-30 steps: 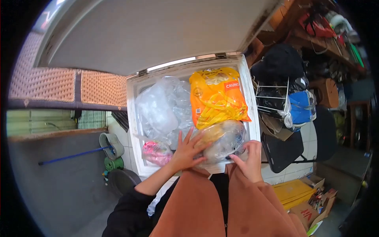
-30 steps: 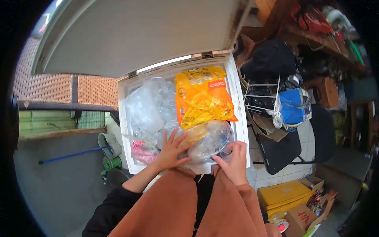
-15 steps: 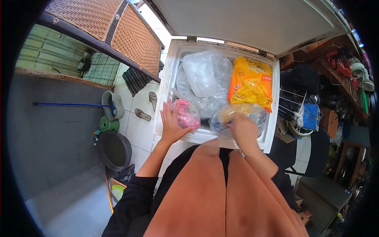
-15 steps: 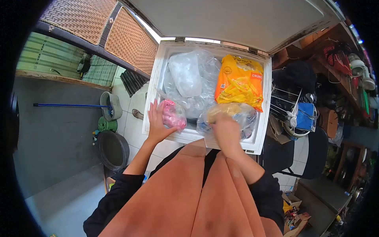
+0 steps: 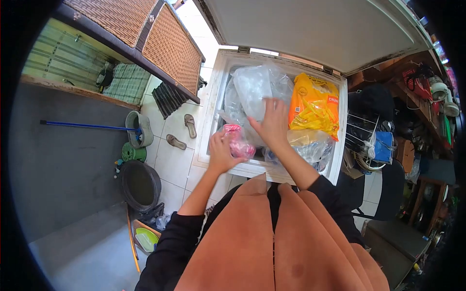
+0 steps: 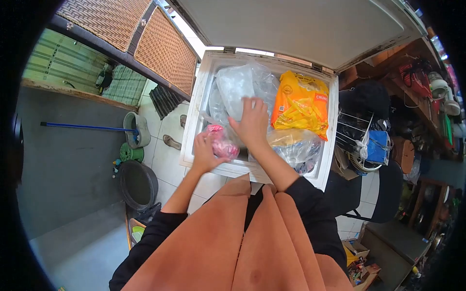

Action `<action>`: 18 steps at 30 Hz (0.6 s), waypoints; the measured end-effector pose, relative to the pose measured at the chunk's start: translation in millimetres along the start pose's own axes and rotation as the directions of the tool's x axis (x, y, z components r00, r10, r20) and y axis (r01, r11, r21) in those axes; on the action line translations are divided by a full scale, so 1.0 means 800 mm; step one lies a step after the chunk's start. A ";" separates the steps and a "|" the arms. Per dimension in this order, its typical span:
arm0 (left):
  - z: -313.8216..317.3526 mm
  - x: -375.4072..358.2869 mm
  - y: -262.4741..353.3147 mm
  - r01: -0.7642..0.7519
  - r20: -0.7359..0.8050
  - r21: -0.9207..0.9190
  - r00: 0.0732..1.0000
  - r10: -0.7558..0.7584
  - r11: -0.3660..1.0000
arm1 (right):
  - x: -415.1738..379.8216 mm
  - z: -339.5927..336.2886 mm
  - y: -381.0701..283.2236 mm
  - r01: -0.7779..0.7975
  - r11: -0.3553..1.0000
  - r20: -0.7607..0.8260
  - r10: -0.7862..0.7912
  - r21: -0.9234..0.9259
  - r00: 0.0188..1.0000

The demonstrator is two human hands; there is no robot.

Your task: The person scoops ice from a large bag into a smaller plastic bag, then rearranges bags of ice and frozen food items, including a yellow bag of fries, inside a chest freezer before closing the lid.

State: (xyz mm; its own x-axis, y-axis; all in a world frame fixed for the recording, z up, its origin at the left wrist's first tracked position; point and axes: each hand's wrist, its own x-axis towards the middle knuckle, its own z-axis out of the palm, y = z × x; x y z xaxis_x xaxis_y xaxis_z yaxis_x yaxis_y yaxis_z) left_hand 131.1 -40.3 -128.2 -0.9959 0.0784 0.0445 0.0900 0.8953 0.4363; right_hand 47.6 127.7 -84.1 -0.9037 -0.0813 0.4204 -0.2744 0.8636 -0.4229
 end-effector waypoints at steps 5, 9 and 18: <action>-0.003 0.007 -0.042 -0.021 0.133 -0.023 0.991 0.024 1.000 | 0.042 0.027 -0.025 -0.300 0.947 0.209 0.319 -0.116 0.924; 0.002 0.007 -0.031 0.038 0.096 -0.016 0.995 -0.036 0.999 | 0.050 0.017 -0.012 -0.498 0.866 0.442 0.469 -0.056 0.765; -0.016 0.000 -0.015 0.153 0.115 -0.040 0.982 -0.148 0.987 | 0.023 0.040 0.101 -0.663 0.000 0.616 0.371 0.749 0.695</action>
State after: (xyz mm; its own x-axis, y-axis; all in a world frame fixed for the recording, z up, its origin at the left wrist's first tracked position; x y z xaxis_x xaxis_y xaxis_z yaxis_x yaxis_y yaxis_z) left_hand 130.2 -56.9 -121.8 -0.9922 -0.0047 -0.1242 -0.0634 0.8786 0.4734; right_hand -1.3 179.9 -136.2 -0.9325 -0.0428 -0.3586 0.3530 -0.3184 -0.8798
